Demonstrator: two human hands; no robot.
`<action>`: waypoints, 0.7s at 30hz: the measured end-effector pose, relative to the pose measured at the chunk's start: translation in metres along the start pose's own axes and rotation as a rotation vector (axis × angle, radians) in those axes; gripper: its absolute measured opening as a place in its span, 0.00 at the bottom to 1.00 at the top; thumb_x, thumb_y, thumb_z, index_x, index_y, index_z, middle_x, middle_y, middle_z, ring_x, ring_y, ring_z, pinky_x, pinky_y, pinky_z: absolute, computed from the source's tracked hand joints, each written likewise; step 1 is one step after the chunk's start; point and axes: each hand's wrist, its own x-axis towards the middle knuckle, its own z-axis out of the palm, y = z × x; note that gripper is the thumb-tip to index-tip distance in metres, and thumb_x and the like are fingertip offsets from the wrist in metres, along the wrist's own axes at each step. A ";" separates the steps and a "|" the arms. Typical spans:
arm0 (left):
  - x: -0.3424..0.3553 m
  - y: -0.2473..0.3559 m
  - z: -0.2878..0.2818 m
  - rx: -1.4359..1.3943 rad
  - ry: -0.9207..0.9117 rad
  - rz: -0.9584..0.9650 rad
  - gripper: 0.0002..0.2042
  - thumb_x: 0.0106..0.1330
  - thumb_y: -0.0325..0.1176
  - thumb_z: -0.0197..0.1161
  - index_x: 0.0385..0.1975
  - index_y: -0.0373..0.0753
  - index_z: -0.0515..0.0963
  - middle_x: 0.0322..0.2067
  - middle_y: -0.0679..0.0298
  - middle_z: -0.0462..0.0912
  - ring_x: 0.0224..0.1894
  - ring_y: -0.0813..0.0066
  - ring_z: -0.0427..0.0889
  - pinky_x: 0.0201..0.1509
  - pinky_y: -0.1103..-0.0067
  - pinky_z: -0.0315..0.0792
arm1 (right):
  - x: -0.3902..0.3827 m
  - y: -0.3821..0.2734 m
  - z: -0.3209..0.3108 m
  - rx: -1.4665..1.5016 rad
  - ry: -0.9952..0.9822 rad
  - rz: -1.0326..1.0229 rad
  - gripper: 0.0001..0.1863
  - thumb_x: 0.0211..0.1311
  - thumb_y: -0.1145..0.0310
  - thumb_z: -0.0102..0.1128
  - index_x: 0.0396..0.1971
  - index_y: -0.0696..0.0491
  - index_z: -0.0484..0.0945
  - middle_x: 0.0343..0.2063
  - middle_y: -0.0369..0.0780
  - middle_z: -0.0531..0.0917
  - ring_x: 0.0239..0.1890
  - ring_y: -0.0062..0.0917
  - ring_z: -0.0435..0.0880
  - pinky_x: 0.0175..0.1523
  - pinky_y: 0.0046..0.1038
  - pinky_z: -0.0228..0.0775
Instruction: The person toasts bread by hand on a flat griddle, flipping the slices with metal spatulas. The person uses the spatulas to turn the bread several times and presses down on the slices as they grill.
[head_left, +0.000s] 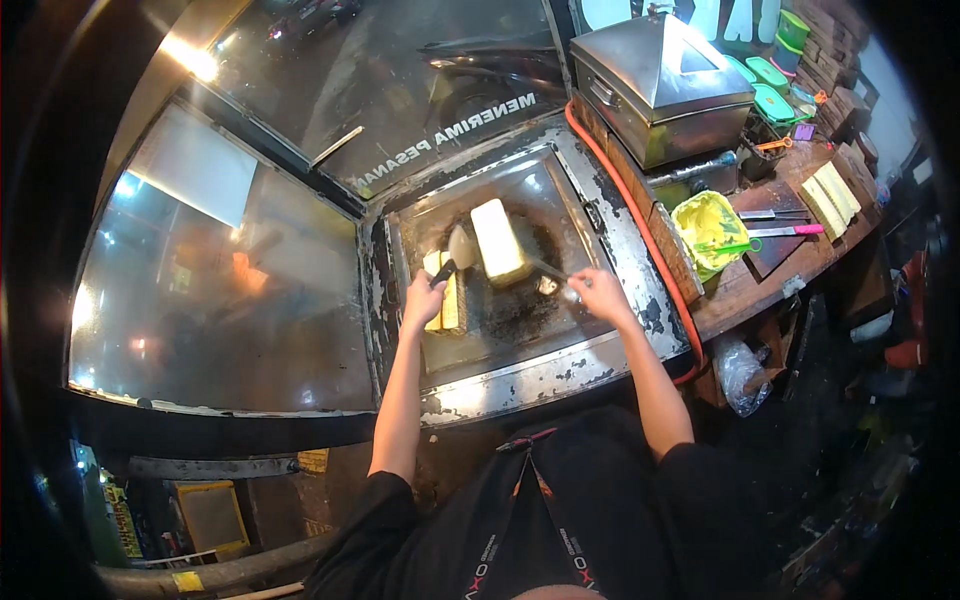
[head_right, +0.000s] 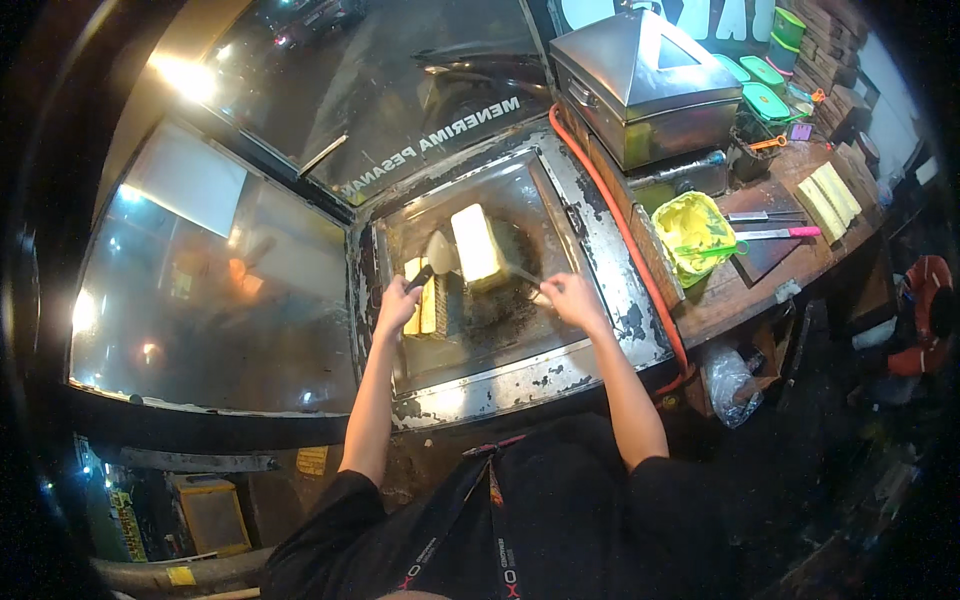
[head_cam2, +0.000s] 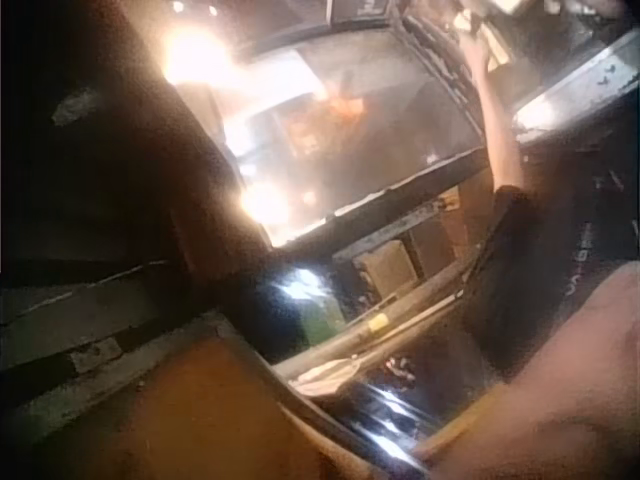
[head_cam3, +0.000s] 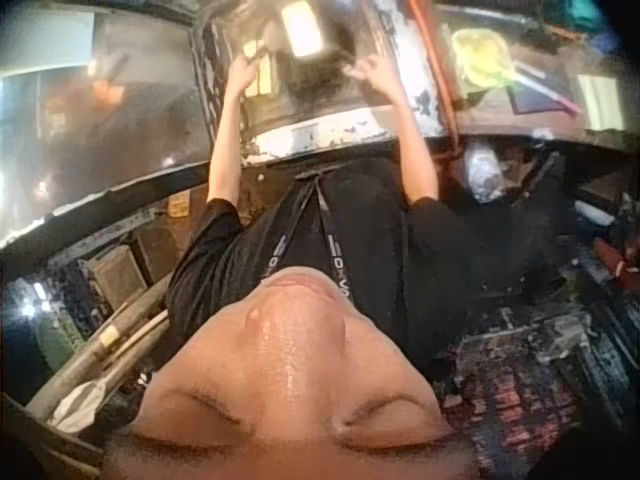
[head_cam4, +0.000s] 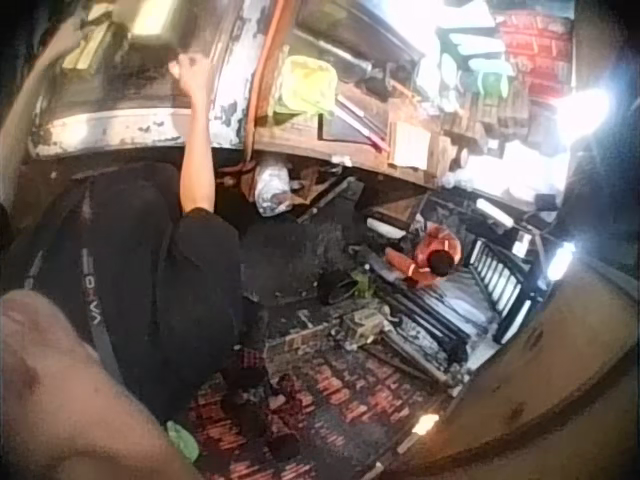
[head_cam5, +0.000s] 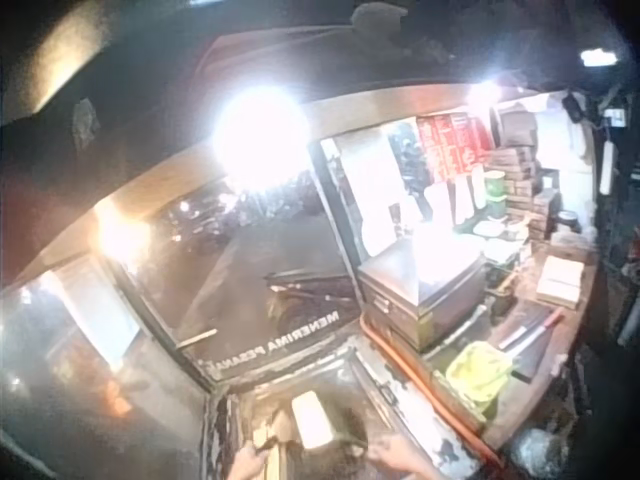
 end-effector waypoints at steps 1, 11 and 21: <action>0.003 0.005 0.006 0.059 -0.017 0.053 0.13 0.54 0.33 0.60 0.33 0.31 0.68 0.28 0.44 0.78 0.35 0.50 0.79 0.38 0.66 0.70 | -0.014 0.000 -0.006 -0.070 -0.005 -0.027 0.15 0.51 0.59 0.59 0.37 0.52 0.79 0.32 0.48 0.81 0.38 0.41 0.80 0.44 0.35 0.70; -0.026 0.015 0.036 -0.022 -0.161 0.159 0.16 0.54 0.33 0.62 0.36 0.31 0.66 0.32 0.42 0.77 0.37 0.45 0.77 0.39 0.65 0.70 | -0.008 0.025 0.027 -0.264 0.159 -0.142 0.17 0.46 0.69 0.63 0.40 0.45 0.78 0.33 0.42 0.80 0.37 0.37 0.79 0.41 0.36 0.70; -0.027 -0.009 0.013 0.041 -0.133 0.016 0.14 0.55 0.34 0.60 0.33 0.32 0.66 0.29 0.40 0.77 0.36 0.43 0.77 0.38 0.63 0.70 | -0.040 -0.023 -0.024 -0.312 0.199 -0.279 0.16 0.43 0.72 0.63 0.37 0.46 0.78 0.25 0.42 0.78 0.31 0.36 0.79 0.35 0.35 0.70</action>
